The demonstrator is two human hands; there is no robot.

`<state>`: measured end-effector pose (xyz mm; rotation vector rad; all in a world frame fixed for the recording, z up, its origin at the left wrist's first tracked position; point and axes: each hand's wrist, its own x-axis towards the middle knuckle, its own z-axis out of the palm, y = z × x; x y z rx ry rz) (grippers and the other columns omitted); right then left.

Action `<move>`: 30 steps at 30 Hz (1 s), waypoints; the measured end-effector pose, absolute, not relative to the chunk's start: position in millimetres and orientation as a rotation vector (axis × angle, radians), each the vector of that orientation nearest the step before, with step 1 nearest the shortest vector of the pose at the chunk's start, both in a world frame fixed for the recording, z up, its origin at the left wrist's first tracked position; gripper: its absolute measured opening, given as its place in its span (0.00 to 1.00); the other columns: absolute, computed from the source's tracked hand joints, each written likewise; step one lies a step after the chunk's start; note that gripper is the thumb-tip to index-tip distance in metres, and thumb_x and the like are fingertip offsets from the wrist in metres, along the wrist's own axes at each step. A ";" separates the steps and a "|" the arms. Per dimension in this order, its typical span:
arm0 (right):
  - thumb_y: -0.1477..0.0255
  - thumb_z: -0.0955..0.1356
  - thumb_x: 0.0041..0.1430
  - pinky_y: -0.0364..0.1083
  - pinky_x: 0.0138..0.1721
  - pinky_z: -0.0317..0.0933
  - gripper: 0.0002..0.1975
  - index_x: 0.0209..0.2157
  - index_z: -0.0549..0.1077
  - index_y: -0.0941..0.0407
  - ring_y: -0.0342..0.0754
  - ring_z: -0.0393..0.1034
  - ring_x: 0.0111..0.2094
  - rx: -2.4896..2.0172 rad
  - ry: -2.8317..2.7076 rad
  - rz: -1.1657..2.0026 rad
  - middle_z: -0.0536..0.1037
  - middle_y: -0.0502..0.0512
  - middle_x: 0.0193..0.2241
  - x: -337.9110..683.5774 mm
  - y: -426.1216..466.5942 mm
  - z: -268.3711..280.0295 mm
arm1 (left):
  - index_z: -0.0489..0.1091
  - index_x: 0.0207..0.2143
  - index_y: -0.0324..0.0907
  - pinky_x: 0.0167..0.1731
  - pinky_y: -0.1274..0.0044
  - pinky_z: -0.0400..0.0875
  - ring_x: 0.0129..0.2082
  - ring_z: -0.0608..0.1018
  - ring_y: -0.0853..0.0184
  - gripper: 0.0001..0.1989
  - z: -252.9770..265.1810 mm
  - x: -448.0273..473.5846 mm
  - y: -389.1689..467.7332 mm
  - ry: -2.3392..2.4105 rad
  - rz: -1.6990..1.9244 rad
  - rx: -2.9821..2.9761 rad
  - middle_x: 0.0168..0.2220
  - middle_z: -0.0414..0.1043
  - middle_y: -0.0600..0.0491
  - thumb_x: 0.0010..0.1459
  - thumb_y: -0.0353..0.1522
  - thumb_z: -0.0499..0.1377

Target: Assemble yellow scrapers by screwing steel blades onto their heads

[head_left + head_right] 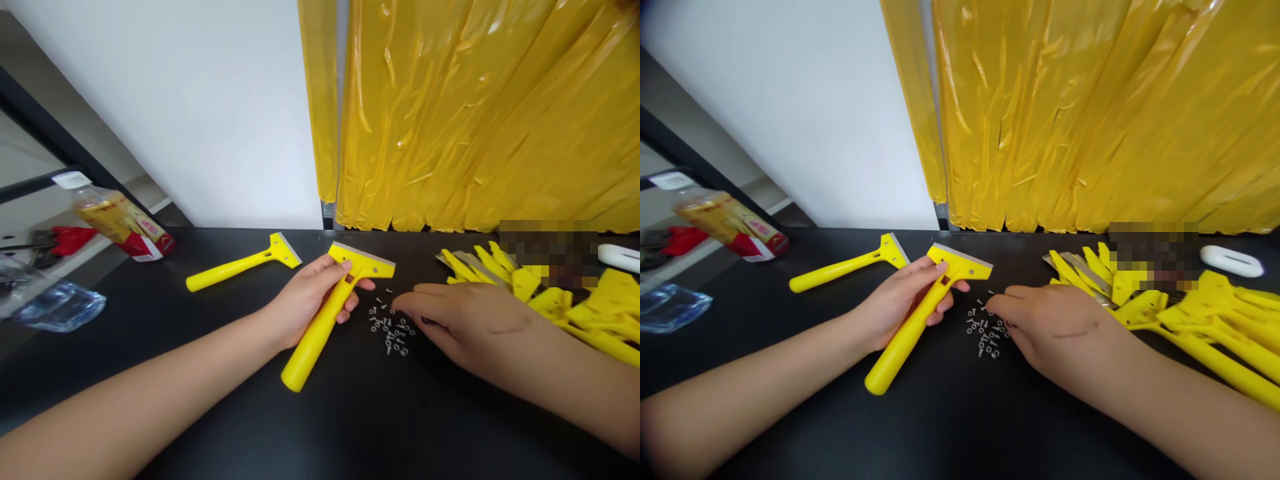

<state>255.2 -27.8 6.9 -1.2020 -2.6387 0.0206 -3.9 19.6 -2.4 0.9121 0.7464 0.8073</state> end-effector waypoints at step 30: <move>0.51 0.78 0.57 0.42 0.24 0.51 0.21 0.39 0.82 0.54 0.43 0.63 0.24 -1.401 -1.354 1.785 0.77 0.52 0.27 242.5 -25.9 34.3 | 0.80 0.44 0.37 0.24 0.83 0.74 0.29 0.79 0.70 0.11 23.9 -1.9 -11.8 0.568 0.321 1.042 0.43 0.84 0.40 0.70 0.37 0.65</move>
